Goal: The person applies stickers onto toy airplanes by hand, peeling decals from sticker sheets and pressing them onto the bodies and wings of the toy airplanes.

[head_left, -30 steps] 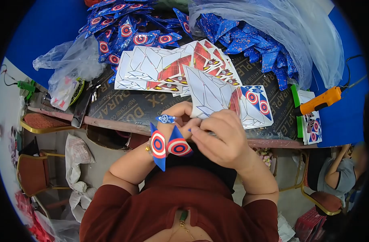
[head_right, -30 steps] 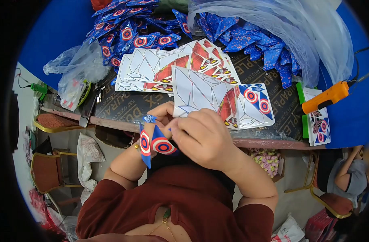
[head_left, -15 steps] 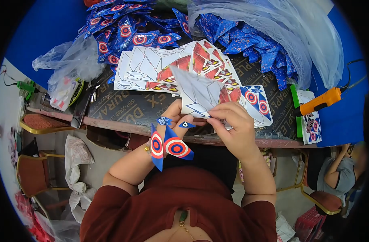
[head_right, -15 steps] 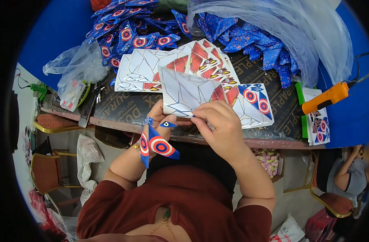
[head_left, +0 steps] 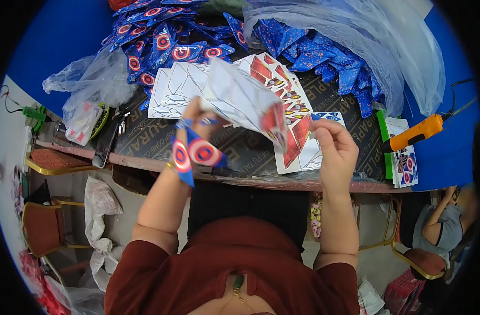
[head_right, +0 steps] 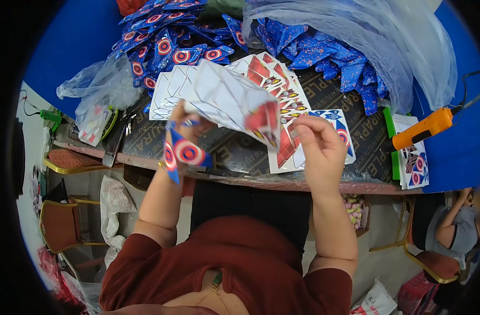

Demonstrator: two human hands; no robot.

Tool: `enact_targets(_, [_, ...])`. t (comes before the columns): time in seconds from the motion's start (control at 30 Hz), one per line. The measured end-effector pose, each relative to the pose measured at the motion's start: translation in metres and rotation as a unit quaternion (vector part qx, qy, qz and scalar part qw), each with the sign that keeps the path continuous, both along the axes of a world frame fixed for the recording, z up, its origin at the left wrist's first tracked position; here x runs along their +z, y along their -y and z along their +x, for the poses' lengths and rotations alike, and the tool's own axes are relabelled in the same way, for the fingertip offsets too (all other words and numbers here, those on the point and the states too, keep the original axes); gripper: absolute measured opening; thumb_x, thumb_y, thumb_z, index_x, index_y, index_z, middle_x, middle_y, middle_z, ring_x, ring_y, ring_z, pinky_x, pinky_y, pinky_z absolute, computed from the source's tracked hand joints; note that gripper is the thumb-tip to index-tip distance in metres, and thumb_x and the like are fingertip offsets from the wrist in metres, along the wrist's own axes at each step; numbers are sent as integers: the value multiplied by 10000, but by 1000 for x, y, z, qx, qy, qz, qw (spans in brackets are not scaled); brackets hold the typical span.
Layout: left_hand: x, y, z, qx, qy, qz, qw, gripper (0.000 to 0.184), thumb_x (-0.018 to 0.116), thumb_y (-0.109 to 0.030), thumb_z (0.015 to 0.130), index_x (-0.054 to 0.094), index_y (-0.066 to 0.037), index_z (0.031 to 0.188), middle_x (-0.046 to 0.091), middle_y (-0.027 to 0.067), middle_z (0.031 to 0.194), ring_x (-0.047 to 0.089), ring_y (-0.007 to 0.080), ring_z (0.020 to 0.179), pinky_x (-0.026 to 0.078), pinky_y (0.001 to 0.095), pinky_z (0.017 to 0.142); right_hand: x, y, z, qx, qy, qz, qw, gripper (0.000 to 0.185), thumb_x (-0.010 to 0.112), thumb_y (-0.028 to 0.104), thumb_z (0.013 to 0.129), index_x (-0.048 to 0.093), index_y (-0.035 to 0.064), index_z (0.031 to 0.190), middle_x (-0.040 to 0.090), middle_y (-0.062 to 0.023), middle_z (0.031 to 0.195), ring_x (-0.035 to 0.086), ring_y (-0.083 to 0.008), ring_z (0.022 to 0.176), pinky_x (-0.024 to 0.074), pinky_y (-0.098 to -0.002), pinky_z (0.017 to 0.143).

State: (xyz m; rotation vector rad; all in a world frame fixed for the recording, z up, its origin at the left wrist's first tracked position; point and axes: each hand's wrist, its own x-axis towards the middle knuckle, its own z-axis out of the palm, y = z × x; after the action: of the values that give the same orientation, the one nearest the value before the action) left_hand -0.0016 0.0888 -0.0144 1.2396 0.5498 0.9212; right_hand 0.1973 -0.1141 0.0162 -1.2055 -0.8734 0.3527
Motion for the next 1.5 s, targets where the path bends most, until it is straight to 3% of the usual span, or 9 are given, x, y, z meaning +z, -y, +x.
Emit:
enact_targets(0.1, [-11,-59,-22,12,51,18,998,258,537,-97,965,528,-50,1218,699,179,1056,739,299,906,620,375,756,-6,9,7,-25,7,-5,1000,92,654,23,976,667,-35,1045,671,-70,1059,618,-109,930,492,-242,849])
enact_targets(0.17, [-3,-75,-43,84,-88,24,992,338,610,-143,969,530,-40,1282,708,117,890,671,161,658,546,268,587,-7,14,10,-30,15,-15,999,82,653,18,972,664,-32,1035,667,-70,1044,618,-115,931,492,-250,846])
enact_targets(0.3, [-16,-88,-71,313,-230,329,861,669,667,-68,961,313,-75,1528,593,3,701,519,68,589,397,231,520,-13,11,6,-76,124,-20,989,49,645,-2,952,659,-16,997,668,-96,1005,630,-167,930,498,-291,830])
enact_targets(0.4, [25,-8,-43,82,-89,4,993,301,646,-94,957,641,-66,1257,653,15,808,540,73,655,431,238,568,-12,-2,-8,-85,301,-2,950,82,675,-11,892,664,4,971,664,-152,1027,635,-271,919,506,-340,816])
enact_targets(0.53, [20,51,-9,-328,-103,-112,932,404,608,-416,986,722,-38,1072,659,47,886,607,110,801,463,223,641,-8,-21,-32,-8,443,79,893,194,744,21,791,677,63,969,657,-117,1054,629,-290,905,493,-416,796])
enact_targets(0.63, [11,56,1,-340,-17,-249,907,271,637,-313,974,694,-50,1002,658,30,920,622,111,834,507,232,680,-6,-22,-31,17,503,99,859,228,744,53,755,686,89,972,647,-90,1085,622,-279,930,483,-423,806])
enact_targets(0.83, [14,47,15,-283,-45,-88,954,133,685,-169,942,682,-36,952,635,9,957,549,87,779,450,242,682,-12,-11,-19,42,496,59,866,248,737,30,761,704,88,1000,648,-97,1129,615,-304,972,485,-438,825])
enact_targets(1.2, [-3,49,43,-169,-99,226,954,88,700,-93,931,702,-8,951,646,79,980,604,124,811,468,261,670,-18,-18,-3,108,56,-137,983,96,766,47,842,698,25,906,625,-56,1079,516,-77,707,419,-233,614])
enact_targets(1.5, [-2,56,60,-206,-42,-50,976,610,702,-104,928,383,-50,1446,555,174,1347,642,255,1129,553,365,927,-9,-71,72,-84,298,-66,948,93,727,61,836,643,22,839,641,-123,992,627,-307,963,491,-393,850])
